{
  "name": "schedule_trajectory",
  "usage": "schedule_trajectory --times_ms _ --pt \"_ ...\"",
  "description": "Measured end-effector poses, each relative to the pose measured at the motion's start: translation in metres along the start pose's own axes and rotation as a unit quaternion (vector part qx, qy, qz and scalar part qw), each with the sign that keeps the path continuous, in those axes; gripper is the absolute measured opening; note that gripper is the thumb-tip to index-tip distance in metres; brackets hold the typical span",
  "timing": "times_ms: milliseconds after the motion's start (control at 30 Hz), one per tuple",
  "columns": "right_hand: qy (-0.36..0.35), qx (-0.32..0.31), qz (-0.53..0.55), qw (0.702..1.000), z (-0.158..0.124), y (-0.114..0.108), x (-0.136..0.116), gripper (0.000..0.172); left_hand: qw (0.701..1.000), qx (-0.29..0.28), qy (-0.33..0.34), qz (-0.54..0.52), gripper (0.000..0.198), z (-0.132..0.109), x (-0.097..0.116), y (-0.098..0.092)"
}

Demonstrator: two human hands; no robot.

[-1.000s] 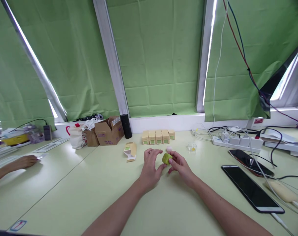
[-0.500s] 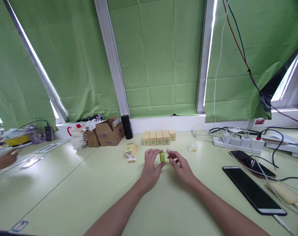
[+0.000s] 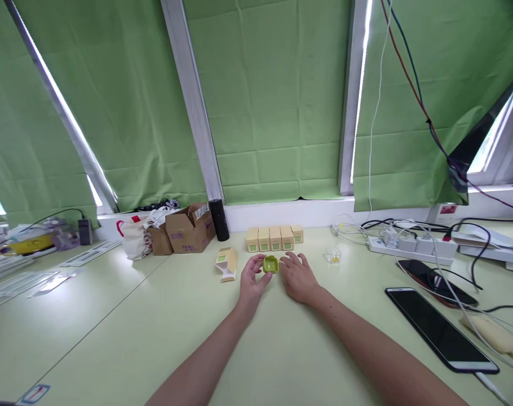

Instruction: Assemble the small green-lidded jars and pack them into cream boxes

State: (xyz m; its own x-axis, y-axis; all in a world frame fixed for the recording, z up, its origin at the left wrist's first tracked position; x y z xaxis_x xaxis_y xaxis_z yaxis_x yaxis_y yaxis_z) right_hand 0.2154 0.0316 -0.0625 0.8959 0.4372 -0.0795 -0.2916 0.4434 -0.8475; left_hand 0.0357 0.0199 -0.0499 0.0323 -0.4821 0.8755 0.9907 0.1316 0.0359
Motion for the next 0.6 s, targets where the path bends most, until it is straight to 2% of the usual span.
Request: schedule_trajectory --times_ms 267,367,533,600 --pt "-0.001 0.01 0.01 1.0 0.013 0.007 -0.003 0.047 1.0 -0.01 0.007 -0.024 0.05 -0.001 0.001 -0.001" --pt "-0.003 0.031 0.015 0.999 0.009 -0.002 -0.005 0.045 1.0 -0.008 0.007 -0.03 0.05 -0.002 0.004 0.0" --pt "0.015 0.082 0.031 0.996 -0.008 -0.023 -0.009 0.025 0.999 -0.012 0.011 -0.04 0.047 -0.005 0.01 0.004" --pt "0.043 0.124 0.088 0.987 -0.018 -0.031 -0.011 0.019 0.999 -0.013 0.018 -0.028 0.046 -0.007 0.012 0.005"
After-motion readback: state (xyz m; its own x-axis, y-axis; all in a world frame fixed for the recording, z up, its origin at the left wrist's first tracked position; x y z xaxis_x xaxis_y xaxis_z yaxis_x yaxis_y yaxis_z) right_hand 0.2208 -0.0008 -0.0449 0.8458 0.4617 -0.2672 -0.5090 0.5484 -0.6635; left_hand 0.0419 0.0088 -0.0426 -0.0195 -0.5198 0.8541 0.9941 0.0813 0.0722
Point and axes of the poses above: each hand's wrist, its own z-axis towards the middle knuckle, its own y-axis out of the palm, x = y × z, the point moved 1 cm from there along z, towards the middle knuckle, and after that the axes turned 13 degrees about x, right-handed, at the moved point
